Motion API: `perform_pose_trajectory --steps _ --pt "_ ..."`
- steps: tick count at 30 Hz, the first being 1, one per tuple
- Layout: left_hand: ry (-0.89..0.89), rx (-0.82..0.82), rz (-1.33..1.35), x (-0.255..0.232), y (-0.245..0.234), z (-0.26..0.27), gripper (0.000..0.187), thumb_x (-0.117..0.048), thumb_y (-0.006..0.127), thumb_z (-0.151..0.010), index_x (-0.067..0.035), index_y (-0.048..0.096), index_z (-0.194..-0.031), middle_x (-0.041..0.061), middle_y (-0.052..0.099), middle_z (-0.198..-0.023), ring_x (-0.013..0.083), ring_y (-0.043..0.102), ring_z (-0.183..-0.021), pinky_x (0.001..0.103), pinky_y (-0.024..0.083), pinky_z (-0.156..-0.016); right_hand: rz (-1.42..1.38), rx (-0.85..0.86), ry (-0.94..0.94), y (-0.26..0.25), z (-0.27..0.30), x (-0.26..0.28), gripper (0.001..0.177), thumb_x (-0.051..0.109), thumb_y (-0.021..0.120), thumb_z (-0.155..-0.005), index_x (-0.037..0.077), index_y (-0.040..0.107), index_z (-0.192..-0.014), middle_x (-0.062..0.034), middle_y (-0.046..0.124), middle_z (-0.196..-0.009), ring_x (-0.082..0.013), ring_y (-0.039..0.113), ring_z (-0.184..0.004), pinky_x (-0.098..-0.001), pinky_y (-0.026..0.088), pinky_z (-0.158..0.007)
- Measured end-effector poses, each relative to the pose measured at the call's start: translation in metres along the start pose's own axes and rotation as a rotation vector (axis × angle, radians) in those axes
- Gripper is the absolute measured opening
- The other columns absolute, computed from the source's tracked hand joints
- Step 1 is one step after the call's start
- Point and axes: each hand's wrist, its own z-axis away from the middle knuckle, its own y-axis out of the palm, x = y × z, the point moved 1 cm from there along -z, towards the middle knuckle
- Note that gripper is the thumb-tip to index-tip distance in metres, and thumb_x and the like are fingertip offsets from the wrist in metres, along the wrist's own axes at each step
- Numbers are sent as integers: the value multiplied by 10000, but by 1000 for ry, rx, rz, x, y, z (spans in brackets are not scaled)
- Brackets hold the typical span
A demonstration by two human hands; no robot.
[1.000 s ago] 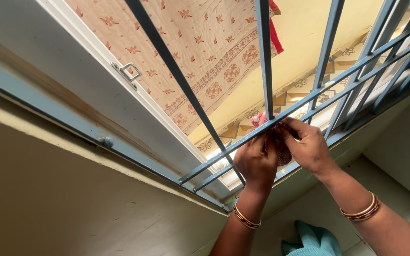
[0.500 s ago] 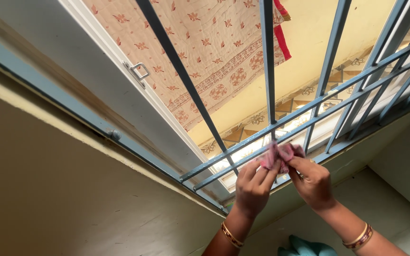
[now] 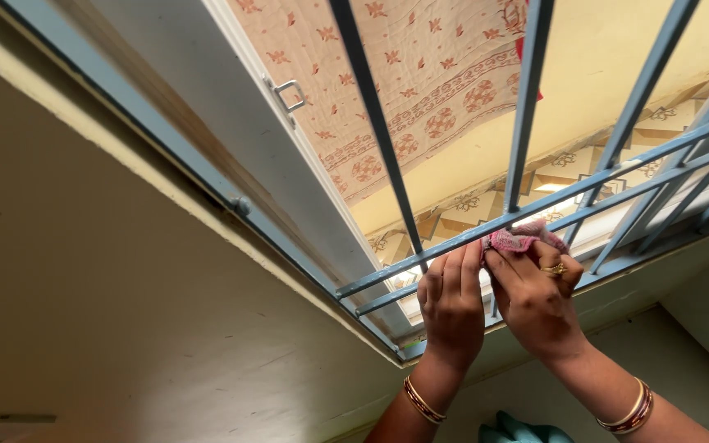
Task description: Tying a wet cloth around a metal bar of a window grill.
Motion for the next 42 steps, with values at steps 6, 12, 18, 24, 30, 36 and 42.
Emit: perform_pose_trajectory --steps 6,12,18,24,30,36,42 --pt "164 -22 -65 33 5 15 337 -92 640 -1009 -63 709 -1338 32 718 -1262 161 601 -1052 303 437 -932 -9 51 36 6 -8 10 233 102 720 -889 69 771 -1114 -71 760 -1046 -274 607 -1060 -405 394 -931" --pt "162 -59 177 61 -20 29 314 -43 742 -966 -85 726 -1276 27 714 -1200 184 595 -1004 322 536 -879 -421 -3 9 26 9 20 186 13 740 -862 -12 746 -1047 -134 729 -961 -325 696 -916 -428 558 -864" --pt "239 -91 186 77 -36 65 203 -117 779 -966 -106 712 -1157 71 601 -1136 204 568 -930 332 513 -820 -681 -12 -143 24 14 30 213 93 773 -786 33 743 -988 -132 744 -1016 -326 718 -959 -382 579 -814" --pt "-107 154 -208 60 -60 56 436 -116 755 -866 -175 737 -1297 25 507 -1005 217 517 -914 378 468 -872 -563 -76 143 -3 -7 48 335 91 713 -829 -18 678 -1143 -216 663 -1135 -343 686 -962 -384 563 -843" --pt "-353 323 -32 32 -88 18 690 -216 784 -828 107 541 -1387 248 531 -1242 427 509 -1142 510 412 -962 -962 180 353 12 -25 54 160 45 665 -957 0 762 -1077 -121 763 -1007 -201 752 -880 -337 595 -777" --pt "-307 5 450 55 -62 20 307 -73 671 -986 38 686 -1272 208 669 -1239 385 646 -1160 451 537 -1017 -1350 172 632 30 -19 61 200 88 626 -963 -39 716 -1089 -51 661 -1045 -108 706 -854 -303 617 -678" --pt "-195 6 319 80 -39 21 143 -110 699 -988 -31 726 -1104 124 725 -948 308 720 -834 410 591 -768 -808 198 311 33 -29 47 147 114 676 -955 -7 759 -964 -81 754 -903 -163 762 -762 -298 601 -666"
